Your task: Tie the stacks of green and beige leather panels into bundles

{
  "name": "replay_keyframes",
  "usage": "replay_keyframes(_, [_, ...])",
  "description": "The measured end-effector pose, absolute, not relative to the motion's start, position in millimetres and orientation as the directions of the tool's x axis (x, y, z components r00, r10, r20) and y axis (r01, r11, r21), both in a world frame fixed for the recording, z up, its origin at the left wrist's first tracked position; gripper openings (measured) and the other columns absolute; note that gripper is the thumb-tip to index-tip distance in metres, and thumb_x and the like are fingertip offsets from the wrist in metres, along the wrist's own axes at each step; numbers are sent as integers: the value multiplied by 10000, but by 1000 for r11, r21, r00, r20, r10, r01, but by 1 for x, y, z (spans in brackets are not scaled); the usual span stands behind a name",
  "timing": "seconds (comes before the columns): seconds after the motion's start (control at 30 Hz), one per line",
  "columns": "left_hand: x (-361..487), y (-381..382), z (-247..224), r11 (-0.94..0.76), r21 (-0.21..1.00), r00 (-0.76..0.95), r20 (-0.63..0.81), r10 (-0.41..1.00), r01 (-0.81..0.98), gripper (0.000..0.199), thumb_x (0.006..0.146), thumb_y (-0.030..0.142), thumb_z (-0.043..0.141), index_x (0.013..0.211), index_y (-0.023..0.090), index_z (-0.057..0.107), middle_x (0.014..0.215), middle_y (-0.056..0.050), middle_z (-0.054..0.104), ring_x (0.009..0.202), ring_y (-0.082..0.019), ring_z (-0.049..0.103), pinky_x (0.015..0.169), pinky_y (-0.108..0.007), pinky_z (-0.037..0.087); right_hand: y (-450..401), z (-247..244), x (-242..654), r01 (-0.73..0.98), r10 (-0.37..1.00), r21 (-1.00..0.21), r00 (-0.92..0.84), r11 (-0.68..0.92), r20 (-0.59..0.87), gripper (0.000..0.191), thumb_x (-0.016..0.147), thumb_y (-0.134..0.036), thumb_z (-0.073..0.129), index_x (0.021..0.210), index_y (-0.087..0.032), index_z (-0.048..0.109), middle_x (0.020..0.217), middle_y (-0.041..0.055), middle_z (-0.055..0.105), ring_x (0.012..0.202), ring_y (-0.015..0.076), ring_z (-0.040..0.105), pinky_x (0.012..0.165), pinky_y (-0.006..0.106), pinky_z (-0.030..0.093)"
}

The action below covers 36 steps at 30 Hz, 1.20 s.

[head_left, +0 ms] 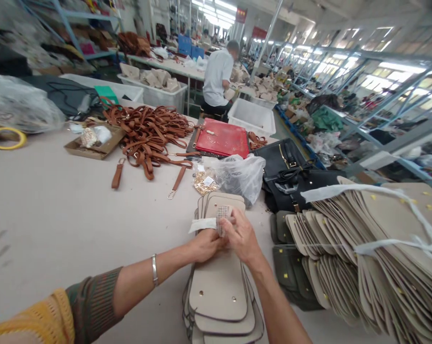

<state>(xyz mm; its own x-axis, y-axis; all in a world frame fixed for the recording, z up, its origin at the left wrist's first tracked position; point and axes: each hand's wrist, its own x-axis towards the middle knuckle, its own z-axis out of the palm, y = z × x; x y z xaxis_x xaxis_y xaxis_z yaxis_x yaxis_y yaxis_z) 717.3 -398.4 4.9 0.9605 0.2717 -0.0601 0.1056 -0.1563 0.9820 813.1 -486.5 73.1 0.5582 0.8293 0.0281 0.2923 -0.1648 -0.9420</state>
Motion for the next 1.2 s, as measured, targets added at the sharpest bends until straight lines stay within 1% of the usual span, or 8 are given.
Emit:
replay_keyframes(0.1, [716,-397,11,-180,979,976,-57,211,96,294,949,402,546,906,130,648,920,-31,672,895,-186,646,847,-390,524,-496,53,834,222,783,-938,618,-268,-77,322,838,-422,644,1087,-220,665,988,50,687,906,218,622,819,317,457])
replay_keyframes(0.27, [717,-396,12,-199,976,984,-58,170,92,339,957,420,521,818,132,632,830,-13,652,820,-170,635,812,-370,514,-505,31,841,21,819,-947,508,-321,-266,419,770,-484,688,1039,-164,702,655,2,666,524,156,577,517,258,454])
replay_keyframes(0.47, [717,-392,13,-136,990,995,-8,104,22,297,938,401,563,823,135,631,869,-18,658,866,-176,635,843,-379,510,-511,40,837,-125,848,-938,403,-322,-345,315,706,-439,780,745,-135,707,596,15,652,510,113,543,423,168,330])
replay_keyframes(0.63, [712,-391,10,-11,996,989,-88,122,90,333,943,433,547,827,131,625,729,18,607,676,-131,601,693,-309,518,-513,23,840,-268,739,-939,582,-218,-338,450,641,-560,790,644,-155,594,476,-32,558,379,57,396,363,156,234])
replay_keyframes(0.8, [715,-393,0,212,958,961,-227,159,192,360,976,459,472,1026,132,613,770,4,621,611,-106,593,609,-273,526,-521,8,838,-275,631,-959,733,-67,-254,474,652,-559,785,894,-174,651,738,20,681,559,110,564,483,197,423])
replay_keyframes(0.93, [721,-392,-3,286,930,946,-283,158,230,310,965,416,519,959,124,623,790,-2,640,633,-107,610,620,-271,539,-535,16,827,-189,672,-981,721,-47,-172,388,782,-515,699,1014,-206,669,917,34,705,722,146,612,686,263,498])
replay_keyframes(1.07, [723,-388,-3,257,938,953,-273,132,233,240,944,352,574,922,120,627,787,4,637,631,-102,606,605,-257,535,-546,34,817,-59,835,-986,525,-157,-165,202,811,-364,701,931,-205,736,870,47,707,839,218,627,859,361,483])
replay_keyframes(1.2, [722,-388,-3,147,971,972,-206,111,189,188,904,298,638,954,118,630,878,-11,653,729,-131,637,664,-284,557,-552,55,813,109,892,-960,409,-257,-192,63,693,-182,775,739,-224,765,876,32,683,904,239,599,893,343,449])
